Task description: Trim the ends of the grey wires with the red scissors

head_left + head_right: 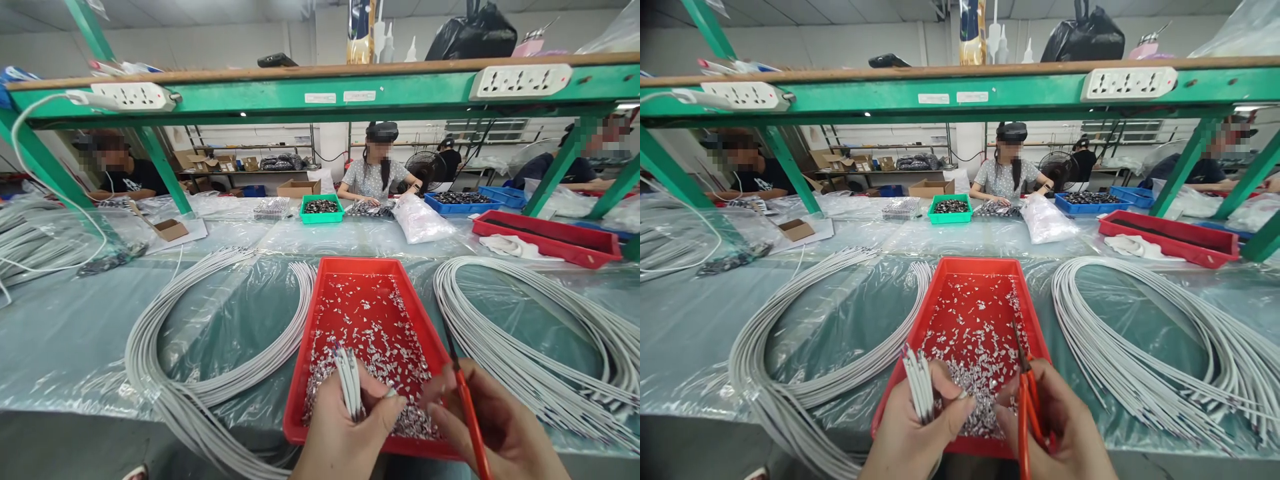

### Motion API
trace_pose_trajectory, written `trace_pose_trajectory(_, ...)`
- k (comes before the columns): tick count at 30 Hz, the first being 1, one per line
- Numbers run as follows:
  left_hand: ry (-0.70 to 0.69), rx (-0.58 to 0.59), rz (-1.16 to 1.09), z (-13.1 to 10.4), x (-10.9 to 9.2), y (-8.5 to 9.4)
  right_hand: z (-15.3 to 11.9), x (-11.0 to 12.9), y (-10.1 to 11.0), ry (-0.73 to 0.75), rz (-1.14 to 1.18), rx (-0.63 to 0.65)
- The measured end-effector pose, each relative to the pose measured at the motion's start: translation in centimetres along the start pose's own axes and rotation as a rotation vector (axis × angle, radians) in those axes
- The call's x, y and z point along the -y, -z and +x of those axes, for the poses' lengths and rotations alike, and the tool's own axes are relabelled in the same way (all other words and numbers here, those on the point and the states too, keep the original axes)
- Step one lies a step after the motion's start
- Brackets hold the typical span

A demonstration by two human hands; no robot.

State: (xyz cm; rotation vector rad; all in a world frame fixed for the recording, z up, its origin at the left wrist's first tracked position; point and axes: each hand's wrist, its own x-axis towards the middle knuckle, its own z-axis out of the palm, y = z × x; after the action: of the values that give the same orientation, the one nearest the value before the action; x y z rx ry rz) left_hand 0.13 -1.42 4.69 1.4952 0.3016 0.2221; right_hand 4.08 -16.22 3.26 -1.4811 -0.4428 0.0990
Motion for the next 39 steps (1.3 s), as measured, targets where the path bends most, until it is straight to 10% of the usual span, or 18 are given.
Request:
trace_pose_trajectory(21,0.019,0.089,-0.289,0.6,1.0,-0.1,1.4,1.1,-2.4,-0.196,0.282,-0.031)
trace_pose_trajectory(27,0.169,0.336,-0.411,1.1,1.4,0.9,1.7,0.8,-1.7,-0.179,0.204,0.130)
trace_pose_trajectory(33,0.272,0.442,-0.442,1.0,1.5,1.2,2.1,0.6,-1.8,-0.149,0.192,-0.024)
trace_pose_trajectory(39,-0.027,0.593,-0.398,0.8,3.7,2.2,2.9,-0.4,-0.8,-0.078,0.190,-0.078)
